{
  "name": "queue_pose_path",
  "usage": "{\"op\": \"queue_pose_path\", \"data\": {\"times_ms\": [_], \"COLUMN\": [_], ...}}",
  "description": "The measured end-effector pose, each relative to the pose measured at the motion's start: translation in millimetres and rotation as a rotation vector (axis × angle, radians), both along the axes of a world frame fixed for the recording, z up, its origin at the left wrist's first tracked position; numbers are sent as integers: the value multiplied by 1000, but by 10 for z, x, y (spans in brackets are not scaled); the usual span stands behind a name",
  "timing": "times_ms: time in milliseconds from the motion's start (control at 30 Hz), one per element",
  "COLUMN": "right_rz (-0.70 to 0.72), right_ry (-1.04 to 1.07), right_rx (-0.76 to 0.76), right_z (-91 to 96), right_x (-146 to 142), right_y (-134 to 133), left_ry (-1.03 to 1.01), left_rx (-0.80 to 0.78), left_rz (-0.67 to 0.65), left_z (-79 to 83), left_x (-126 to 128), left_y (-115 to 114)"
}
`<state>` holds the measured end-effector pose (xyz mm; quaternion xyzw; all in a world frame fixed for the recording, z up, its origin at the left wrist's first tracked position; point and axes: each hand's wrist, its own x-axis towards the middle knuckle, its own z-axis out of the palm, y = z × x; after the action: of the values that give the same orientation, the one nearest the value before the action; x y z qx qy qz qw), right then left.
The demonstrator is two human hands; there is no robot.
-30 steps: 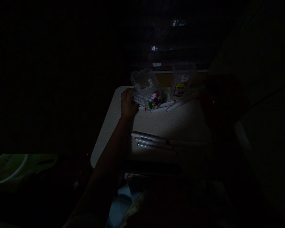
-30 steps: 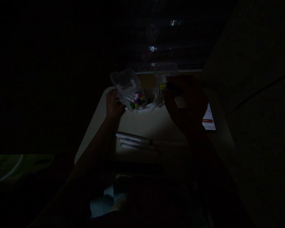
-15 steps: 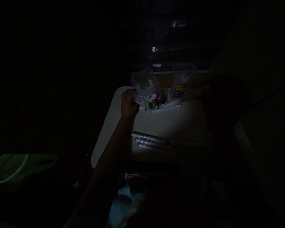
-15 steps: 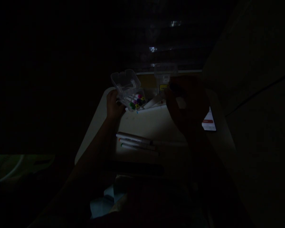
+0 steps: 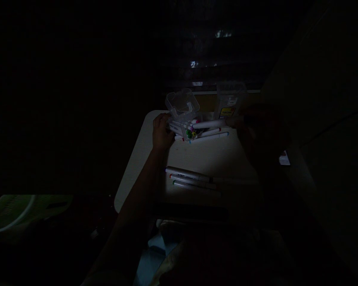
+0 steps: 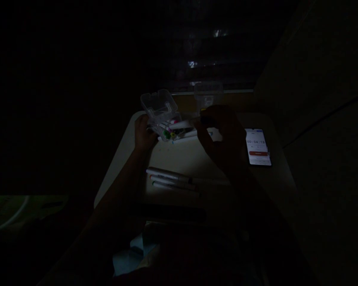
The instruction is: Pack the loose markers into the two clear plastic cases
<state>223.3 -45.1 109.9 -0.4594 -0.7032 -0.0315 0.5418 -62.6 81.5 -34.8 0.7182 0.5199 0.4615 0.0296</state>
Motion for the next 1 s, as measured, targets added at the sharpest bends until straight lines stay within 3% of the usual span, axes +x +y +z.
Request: {"op": "queue_pose_path", "data": {"times_ms": [300, 600, 1000], "right_rz": [69, 37, 226], "right_ry": [-28, -104, -199], "right_rx": [98, 28, 20], "right_z": [-123, -81, -173], "right_x": [-51, -99, -155], "right_y": [109, 63, 136], "left_ry": [24, 87, 102], "left_rx": [25, 48, 37], "left_rz": [8, 21, 32], "left_z": [29, 12, 57], "left_x": [8, -19, 10], "left_y": [-16, -20, -63]}}
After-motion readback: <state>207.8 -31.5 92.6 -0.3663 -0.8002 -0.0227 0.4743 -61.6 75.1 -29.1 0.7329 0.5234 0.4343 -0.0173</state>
